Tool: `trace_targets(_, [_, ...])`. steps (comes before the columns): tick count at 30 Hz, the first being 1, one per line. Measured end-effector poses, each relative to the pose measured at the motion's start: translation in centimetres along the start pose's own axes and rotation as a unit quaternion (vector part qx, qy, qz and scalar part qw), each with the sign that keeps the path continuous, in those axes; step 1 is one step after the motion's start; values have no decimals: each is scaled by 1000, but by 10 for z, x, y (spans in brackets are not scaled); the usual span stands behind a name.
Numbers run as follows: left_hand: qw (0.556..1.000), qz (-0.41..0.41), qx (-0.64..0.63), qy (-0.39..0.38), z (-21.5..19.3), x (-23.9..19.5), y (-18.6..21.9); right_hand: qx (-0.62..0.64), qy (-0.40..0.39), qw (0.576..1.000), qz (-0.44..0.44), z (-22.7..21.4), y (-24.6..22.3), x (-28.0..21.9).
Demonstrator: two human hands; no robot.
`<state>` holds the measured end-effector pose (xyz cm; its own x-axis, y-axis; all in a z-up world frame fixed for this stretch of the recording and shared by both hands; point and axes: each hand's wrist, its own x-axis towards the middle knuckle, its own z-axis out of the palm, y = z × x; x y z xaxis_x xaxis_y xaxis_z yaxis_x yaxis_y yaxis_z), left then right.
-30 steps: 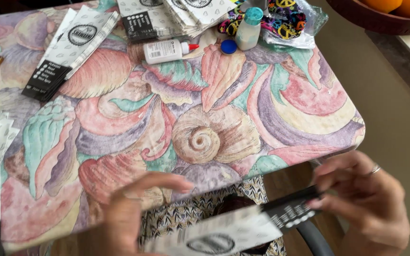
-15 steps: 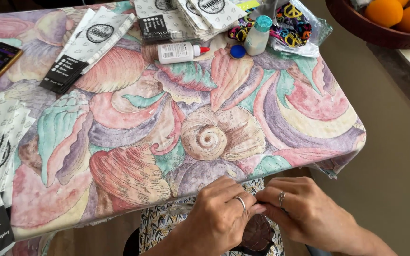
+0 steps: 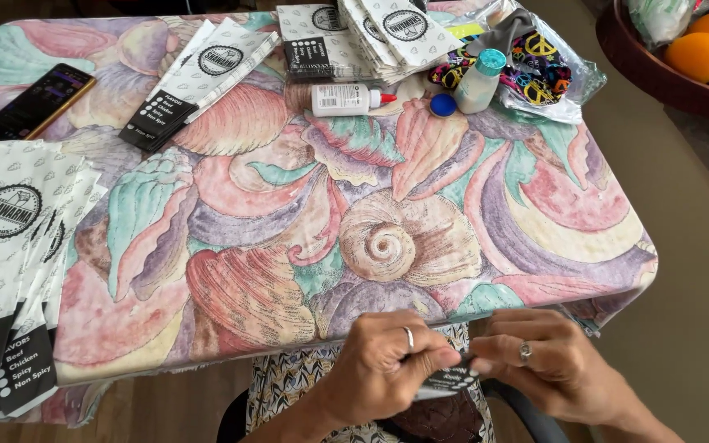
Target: The person arranges multiple printed shawarma wrappers on a table, aligning them in a row. They then apply glue from a bottle along the bottom edge of each wrapper to prepare them for sealing.
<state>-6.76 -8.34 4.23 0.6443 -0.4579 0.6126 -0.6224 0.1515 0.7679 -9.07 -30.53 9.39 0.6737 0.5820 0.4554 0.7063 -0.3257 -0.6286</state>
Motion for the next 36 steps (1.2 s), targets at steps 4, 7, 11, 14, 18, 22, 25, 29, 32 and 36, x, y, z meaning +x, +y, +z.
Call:
trace_targets(4, [993, -40, -6, 112, -33, -1, 1, -11, 45, 998, 50, -27, 18, -24])
trace_targets(7, [996, 5, 70, 54, -18, 2, 15, -62, 41, 992, 103, -18, -6, 4])
trace_targets(11, [994, 42, 88, 46, -6, 12, 16, -62, 8, 998, 15, 7, -3, 19])
trace_targets(14, [997, 11, 55, 44, -6, 2, 12, -20, 34, 999, 9, 15, -4, 20])
trace_targets(18, [997, -50, 5, 56, -16, -12, 0, -40, 28, 999, 10, 8, 19, 5])
trace_targets(22, [994, -25, 80, 75, -22, -3, 6, -62, 60, 994, 70, -3, 15, 13])
trace_targets(25, [993, 17, 102, 50, -6, 2, 13, -46, 2, 998, 41, 12, 7, 18])
trace_targets(29, [991, -55, 94, 77, 3, -4, 7, -39, 40, 997, 49, 20, 6, 16])
trace_targets(32, [990, -59, 89, 91, 5, -8, 4, -45, 37, 998, 28, 23, 6, 19])
trace_targets(36, [983, -159, -54, 78, -1, -13, 0, -29, 9, 998, 47, 19, 8, 13])
